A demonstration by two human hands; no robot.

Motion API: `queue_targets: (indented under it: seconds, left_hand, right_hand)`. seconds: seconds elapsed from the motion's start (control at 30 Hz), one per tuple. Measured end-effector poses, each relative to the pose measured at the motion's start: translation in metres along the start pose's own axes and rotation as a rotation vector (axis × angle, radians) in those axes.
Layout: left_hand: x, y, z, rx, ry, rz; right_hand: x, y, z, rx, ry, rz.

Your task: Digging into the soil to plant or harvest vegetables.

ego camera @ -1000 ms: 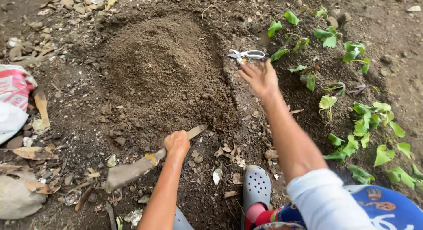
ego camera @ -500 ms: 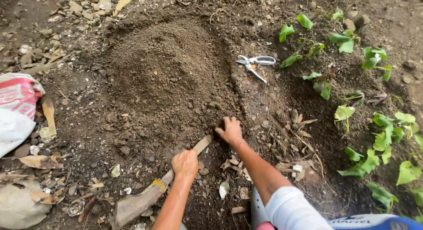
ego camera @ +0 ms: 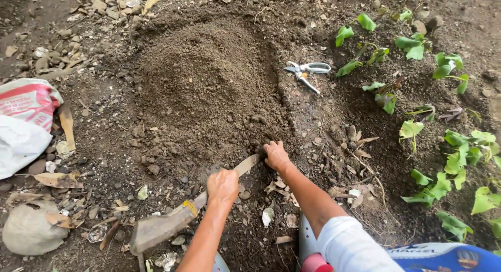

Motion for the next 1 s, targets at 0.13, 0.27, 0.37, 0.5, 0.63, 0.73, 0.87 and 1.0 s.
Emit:
queue_targets:
  seconds: [0.13, 0.27, 0.37, 0.5, 0.63, 0.73, 0.87, 1.0]
  left_hand:
    - [-0.030, 0.017, -0.004, 0.017, 0.051, -0.050]
    - [-0.065, 0.026, -0.001, -0.023, 0.073, -0.041]
    - [-0.084, 0.036, 0.002, -0.061, 0.047, 0.003]
    - [-0.116, 0.044, -0.007, -0.068, -0.004, 0.101]
    - [-0.116, 0.039, -0.026, -0.065, -0.020, 0.206]
    - [-0.063, 0.014, -0.038, -0.045, -0.022, 0.219]
    - [0.041, -0.025, -0.045, -0.049, 0.108, 0.114]
    - [0.067, -0.018, -0.036, -0.070, 0.193, 0.128]
  right_hand:
    - [-0.010, 0.009, -0.034, 0.145, -0.446, 0.127]
    - [-0.052, 0.014, -0.061, 0.272, -1.045, 0.086]
    - [-0.086, 0.015, -0.061, 0.219, -1.257, -0.034]
    - [-0.098, 0.016, -0.060, 0.204, -1.439, -0.161]
    - [-0.077, 0.014, -0.059, 0.312, -1.394, -0.029]
    - [-0.057, 0.016, -0.064, 0.358, -1.421, 0.106]
    - [-0.076, 0.024, -0.074, 0.325, -1.487, 0.080]
    - [-0.062, 0.021, -0.079, 0.345, -1.419, 0.102]
Point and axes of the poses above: each hand's wrist, its own y-axis away from the middle knuckle, its own x-axis out of the palm, z = x × y, the point moved 9 cm from there along -y, towards the middle knuckle, and after that the axes turned 7 degrees about z, right-handed, at the moved point
